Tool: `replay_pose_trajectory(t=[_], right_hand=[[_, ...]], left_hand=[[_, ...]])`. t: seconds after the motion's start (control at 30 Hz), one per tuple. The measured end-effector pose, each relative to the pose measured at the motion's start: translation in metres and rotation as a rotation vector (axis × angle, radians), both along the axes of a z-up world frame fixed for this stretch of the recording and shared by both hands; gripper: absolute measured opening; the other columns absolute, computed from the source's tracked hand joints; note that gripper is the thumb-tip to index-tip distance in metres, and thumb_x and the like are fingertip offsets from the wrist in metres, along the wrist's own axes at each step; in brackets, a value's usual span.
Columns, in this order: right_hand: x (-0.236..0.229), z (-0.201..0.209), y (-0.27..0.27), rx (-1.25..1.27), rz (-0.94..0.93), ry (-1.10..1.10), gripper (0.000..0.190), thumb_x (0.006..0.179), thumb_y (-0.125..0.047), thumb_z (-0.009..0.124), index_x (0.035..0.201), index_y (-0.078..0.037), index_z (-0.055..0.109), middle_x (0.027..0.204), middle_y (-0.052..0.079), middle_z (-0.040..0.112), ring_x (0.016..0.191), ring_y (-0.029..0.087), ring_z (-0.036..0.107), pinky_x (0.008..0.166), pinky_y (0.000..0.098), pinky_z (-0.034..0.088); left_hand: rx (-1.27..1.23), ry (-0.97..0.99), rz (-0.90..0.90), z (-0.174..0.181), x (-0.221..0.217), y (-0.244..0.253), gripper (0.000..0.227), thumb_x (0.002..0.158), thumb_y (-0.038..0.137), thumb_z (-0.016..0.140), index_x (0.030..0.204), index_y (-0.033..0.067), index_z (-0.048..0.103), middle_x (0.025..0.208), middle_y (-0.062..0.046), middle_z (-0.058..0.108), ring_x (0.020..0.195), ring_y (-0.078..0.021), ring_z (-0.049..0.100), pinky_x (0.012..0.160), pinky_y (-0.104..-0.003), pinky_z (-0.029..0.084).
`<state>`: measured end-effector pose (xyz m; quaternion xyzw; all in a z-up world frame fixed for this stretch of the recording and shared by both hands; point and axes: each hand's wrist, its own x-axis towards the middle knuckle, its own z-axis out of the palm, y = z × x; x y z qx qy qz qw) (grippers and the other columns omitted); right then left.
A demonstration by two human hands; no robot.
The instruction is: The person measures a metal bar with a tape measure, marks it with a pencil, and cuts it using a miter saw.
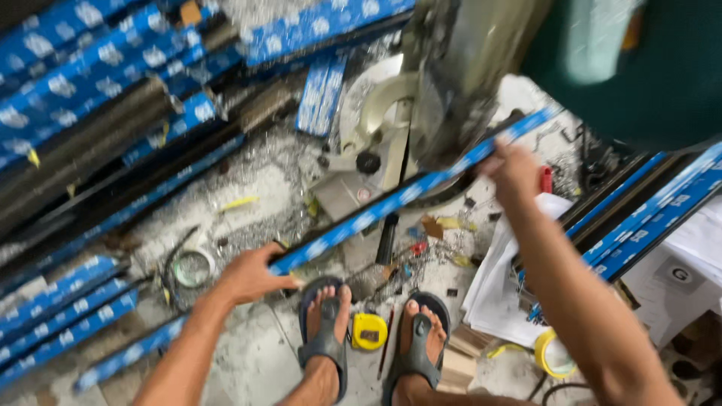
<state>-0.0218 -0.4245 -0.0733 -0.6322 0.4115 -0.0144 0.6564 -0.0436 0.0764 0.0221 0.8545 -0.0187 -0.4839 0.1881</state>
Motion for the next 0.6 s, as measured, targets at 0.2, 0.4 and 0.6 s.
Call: replay_pose_trajectory(t=[0.2, 0.4, 0.6], right_hand=[[0.007, -0.036, -0.086, 0.107, -0.239, -0.181, 0.030, 0.090, -0.016, 0.081, 0.107, -0.022, 0.057, 0.091, 0.001, 0.068, 0.084, 0.025, 0.084, 0.079, 0.0423, 0.075], [-0.111, 0.036, 0.104, -0.093, 0.364, 0.031, 0.037, 0.092, -0.032, 0.039, 0.104, -0.013, 0.069, 0.086, 0.006, 0.067, 0.076, 0.027, 0.066, 0.067, 0.0354, 0.054], [-0.241, -0.023, 0.193, -1.281, 1.706, -0.469, 0.013, 0.074, -0.025, 0.073, 0.086, -0.030, 0.076, 0.087, -0.004, 0.071, 0.091, 0.023, 0.062, 0.063, 0.0351, 0.055]], left_hand=[[0.099, -0.304, 0.105, -0.015, -0.037, 0.055, 0.065, 0.070, 0.053, 0.087, 0.123, 0.0214, 0.068, 0.114, -0.015, 0.077, 0.113, -0.0391, 0.071, 0.097, -0.052, 0.056], [-0.066, -0.655, 0.084, -0.056, -0.055, 0.048, 0.057, 0.080, 0.062, 0.080, 0.121, 0.0230, 0.071, 0.114, -0.008, 0.074, 0.111, -0.0324, 0.071, 0.095, -0.047, 0.055], [-0.220, -0.657, 0.064, -0.044, -0.036, -0.006, 0.080, 0.084, 0.071, 0.073, 0.136, 0.0115, 0.060, 0.122, -0.021, 0.069, 0.117, -0.0402, 0.066, 0.104, -0.055, 0.050]])
